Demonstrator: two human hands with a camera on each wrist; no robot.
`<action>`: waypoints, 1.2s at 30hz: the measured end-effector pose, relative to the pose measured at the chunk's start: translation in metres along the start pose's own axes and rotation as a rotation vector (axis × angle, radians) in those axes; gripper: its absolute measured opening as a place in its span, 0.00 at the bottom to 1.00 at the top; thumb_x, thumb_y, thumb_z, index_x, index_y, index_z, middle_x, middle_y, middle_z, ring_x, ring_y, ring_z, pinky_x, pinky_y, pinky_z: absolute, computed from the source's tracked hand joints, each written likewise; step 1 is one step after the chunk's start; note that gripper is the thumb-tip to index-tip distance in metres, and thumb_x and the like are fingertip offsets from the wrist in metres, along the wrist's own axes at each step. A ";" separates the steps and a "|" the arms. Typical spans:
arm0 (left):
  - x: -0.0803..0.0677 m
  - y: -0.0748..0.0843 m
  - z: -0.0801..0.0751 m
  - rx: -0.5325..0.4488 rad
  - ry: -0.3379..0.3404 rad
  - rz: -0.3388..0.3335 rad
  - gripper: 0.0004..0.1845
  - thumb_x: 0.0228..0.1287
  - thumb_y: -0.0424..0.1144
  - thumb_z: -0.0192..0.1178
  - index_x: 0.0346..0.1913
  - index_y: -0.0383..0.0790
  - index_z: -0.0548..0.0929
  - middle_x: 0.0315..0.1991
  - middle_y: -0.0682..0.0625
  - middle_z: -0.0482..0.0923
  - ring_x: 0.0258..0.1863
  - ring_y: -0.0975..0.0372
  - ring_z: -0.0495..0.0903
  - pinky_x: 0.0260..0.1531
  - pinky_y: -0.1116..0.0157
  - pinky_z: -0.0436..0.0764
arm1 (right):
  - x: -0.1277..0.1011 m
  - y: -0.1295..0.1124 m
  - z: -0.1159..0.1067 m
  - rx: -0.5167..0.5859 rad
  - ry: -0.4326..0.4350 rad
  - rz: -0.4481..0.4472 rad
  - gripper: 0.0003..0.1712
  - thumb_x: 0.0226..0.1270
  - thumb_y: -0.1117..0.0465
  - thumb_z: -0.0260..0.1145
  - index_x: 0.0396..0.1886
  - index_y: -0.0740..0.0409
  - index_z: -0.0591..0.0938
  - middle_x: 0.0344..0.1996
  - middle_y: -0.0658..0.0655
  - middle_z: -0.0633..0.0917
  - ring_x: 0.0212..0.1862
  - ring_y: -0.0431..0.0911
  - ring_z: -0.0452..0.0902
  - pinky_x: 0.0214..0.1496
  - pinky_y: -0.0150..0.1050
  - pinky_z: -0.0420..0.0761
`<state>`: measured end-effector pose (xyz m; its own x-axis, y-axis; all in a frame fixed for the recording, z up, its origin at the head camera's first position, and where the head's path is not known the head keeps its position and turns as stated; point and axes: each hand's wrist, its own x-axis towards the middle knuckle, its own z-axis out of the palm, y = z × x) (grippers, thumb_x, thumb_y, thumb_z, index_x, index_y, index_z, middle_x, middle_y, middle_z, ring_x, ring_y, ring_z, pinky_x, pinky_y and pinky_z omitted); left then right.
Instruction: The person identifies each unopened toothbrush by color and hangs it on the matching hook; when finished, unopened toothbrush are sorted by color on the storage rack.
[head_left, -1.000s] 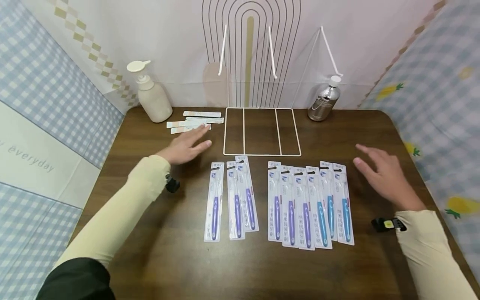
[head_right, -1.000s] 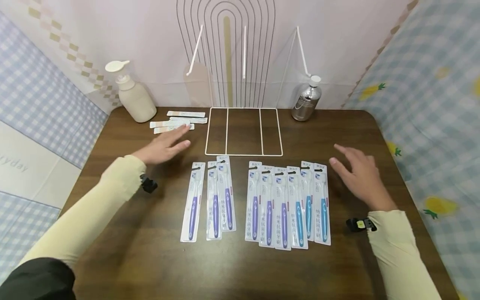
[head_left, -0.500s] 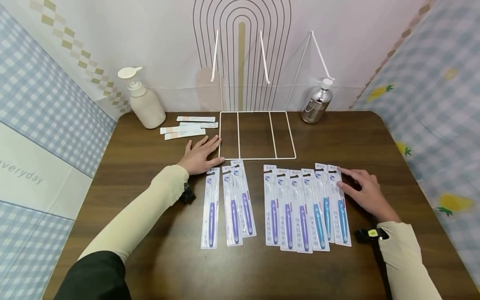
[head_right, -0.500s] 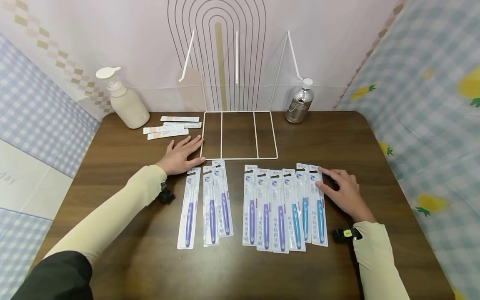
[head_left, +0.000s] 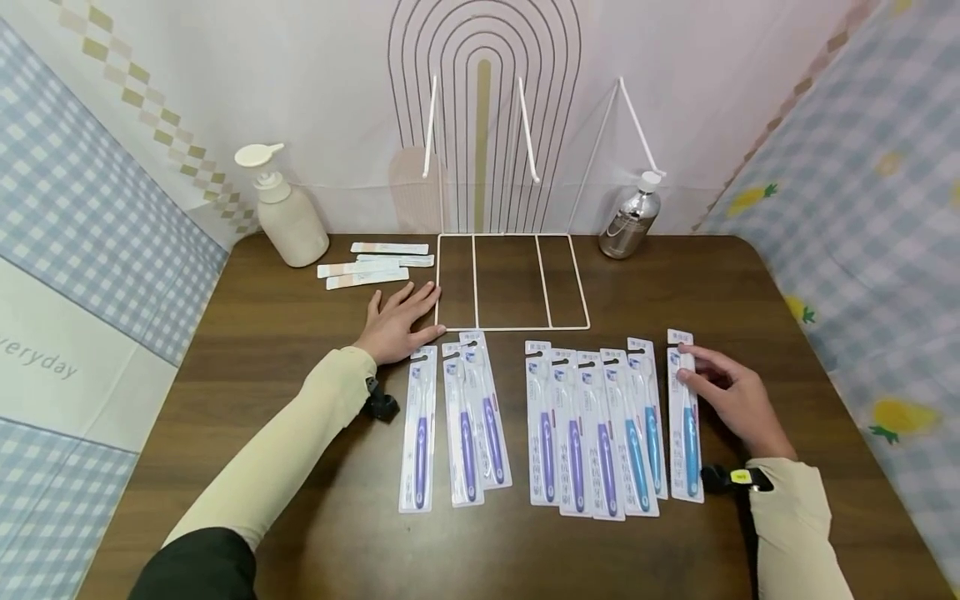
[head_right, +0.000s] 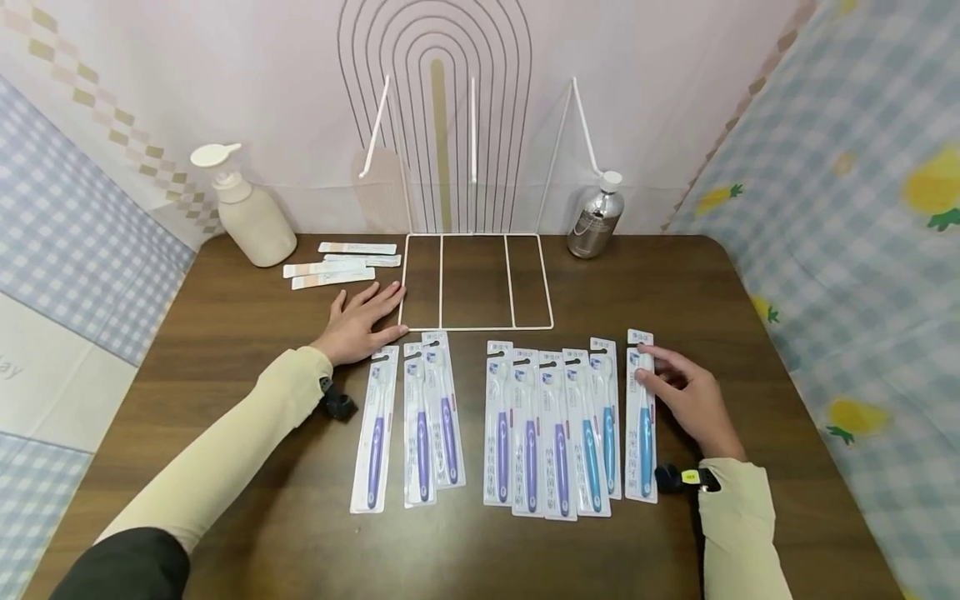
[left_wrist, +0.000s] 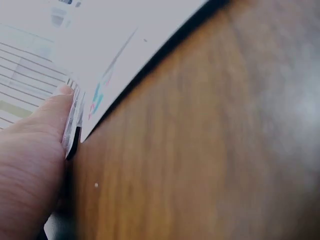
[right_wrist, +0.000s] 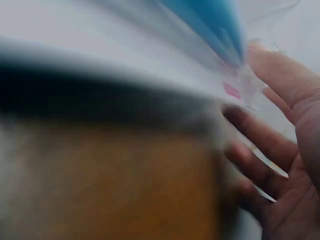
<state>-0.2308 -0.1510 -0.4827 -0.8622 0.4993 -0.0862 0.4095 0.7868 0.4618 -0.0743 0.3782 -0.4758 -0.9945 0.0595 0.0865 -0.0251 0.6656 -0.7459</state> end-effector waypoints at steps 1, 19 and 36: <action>-0.001 0.001 -0.001 0.000 -0.001 -0.004 0.42 0.79 0.63 0.54 0.87 0.53 0.53 0.86 0.56 0.46 0.85 0.52 0.40 0.76 0.36 0.27 | 0.002 -0.007 -0.002 0.007 0.011 -0.018 0.25 0.75 0.57 0.72 0.69 0.53 0.83 0.44 0.54 0.87 0.41 0.45 0.77 0.40 0.31 0.73; -0.004 -0.003 -0.005 0.001 0.012 -0.019 0.42 0.79 0.63 0.54 0.87 0.53 0.53 0.86 0.56 0.46 0.85 0.53 0.40 0.76 0.38 0.26 | 0.098 -0.192 -0.026 0.139 0.358 -0.570 0.27 0.63 0.79 0.74 0.62 0.68 0.82 0.30 0.41 0.82 0.26 0.38 0.68 0.28 0.27 0.67; -0.002 0.003 -0.001 -0.009 0.004 -0.024 0.42 0.79 0.64 0.54 0.87 0.54 0.53 0.86 0.58 0.46 0.85 0.54 0.41 0.77 0.39 0.27 | 0.139 -0.191 0.000 0.242 0.376 -0.533 0.22 0.66 0.76 0.74 0.59 0.69 0.82 0.34 0.41 0.86 0.22 0.38 0.62 0.25 0.28 0.62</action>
<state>-0.2280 -0.1500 -0.4802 -0.8727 0.4791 -0.0941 0.3862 0.7952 0.4674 -0.2077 0.2598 -0.3213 -0.7384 0.0530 0.6722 -0.5657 0.4939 -0.6603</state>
